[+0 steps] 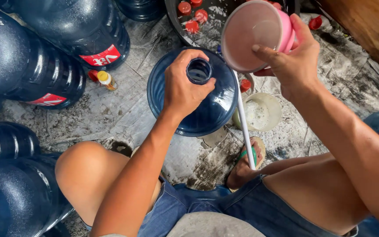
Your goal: The person scrubs the exterior of a large blue water jug with a sponge and soap, then rinses it with water from a pink cup. The person holds the jug with one hand while scrubbing with the other, and later pours water over the jug to rinse off the soap.
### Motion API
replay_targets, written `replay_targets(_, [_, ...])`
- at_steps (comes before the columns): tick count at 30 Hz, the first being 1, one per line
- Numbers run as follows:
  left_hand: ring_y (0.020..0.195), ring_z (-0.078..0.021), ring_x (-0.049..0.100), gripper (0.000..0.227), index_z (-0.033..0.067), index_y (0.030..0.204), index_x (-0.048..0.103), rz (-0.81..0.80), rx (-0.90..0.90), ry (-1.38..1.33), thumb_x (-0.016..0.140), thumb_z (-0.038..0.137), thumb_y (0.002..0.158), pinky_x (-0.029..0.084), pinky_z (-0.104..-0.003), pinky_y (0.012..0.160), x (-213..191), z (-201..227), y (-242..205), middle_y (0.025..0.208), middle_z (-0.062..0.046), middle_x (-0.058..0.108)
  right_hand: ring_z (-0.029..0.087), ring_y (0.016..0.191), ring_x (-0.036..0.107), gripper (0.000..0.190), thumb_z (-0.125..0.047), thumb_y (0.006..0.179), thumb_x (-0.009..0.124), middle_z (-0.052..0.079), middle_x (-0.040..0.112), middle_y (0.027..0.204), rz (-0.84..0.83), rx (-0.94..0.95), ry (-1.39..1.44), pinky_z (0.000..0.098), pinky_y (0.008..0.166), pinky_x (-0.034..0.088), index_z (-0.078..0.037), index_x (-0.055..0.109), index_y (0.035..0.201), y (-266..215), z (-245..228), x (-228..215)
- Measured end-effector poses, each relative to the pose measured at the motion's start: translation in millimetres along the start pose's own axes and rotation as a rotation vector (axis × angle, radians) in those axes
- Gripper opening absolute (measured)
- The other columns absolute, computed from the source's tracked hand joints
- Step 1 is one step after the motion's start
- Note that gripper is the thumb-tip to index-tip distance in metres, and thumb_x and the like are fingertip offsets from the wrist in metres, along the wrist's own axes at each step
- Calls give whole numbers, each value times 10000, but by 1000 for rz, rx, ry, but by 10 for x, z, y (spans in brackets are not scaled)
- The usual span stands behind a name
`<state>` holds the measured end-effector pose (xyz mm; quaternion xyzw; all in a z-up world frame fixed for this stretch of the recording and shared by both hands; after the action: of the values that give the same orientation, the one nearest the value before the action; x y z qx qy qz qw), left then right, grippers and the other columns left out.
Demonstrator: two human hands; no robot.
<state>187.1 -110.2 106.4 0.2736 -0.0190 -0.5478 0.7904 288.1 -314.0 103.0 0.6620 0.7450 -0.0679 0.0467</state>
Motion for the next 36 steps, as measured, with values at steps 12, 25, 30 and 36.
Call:
replay_targets(12, [905,-210,636,341,74,805,648,-467,158,-97,505,-21,510,476,-264,810,143,259,84,926,-60,651,322,1120,446,928,-245,688,890,179,431,1186,26,-504,-590,430,942,444,-137,323,1415,-326,-503,272])
replay_targets(25, [717,-229,645,441,97,856,651,26,37,211,912,258,540,501,-334,653,-110,73,-47,839,-62,642,332,1137,630,837,-15,707,853,158,490,1276,-39,-64,-48,387,794,743,-63,334,1362,122,6,-22])
replay_targets(30, [381,-96,547,441,87,946,709,-165,60,182,887,247,575,444,-223,539,-123,105,2,886,0,692,511,1111,521,811,69,737,812,232,390,1330,-7,-235,-359,466,594,731,-119,329,1360,-32,-304,119])
replay_targets(36, [875,-167,685,344,46,937,703,-329,155,38,780,29,602,518,-253,803,-111,259,41,947,-78,707,382,1110,418,901,-300,763,937,208,382,1139,-25,-658,-694,536,868,470,-109,338,1409,-436,-583,491])
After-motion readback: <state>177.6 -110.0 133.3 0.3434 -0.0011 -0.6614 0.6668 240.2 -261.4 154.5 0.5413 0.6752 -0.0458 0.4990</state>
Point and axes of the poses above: each hand's wrist, its own y-axis towards the middle knuckle, its own x-axis out of the palm, z = x × y, the point moved 8 cm from there along y, towards the middle knuckle
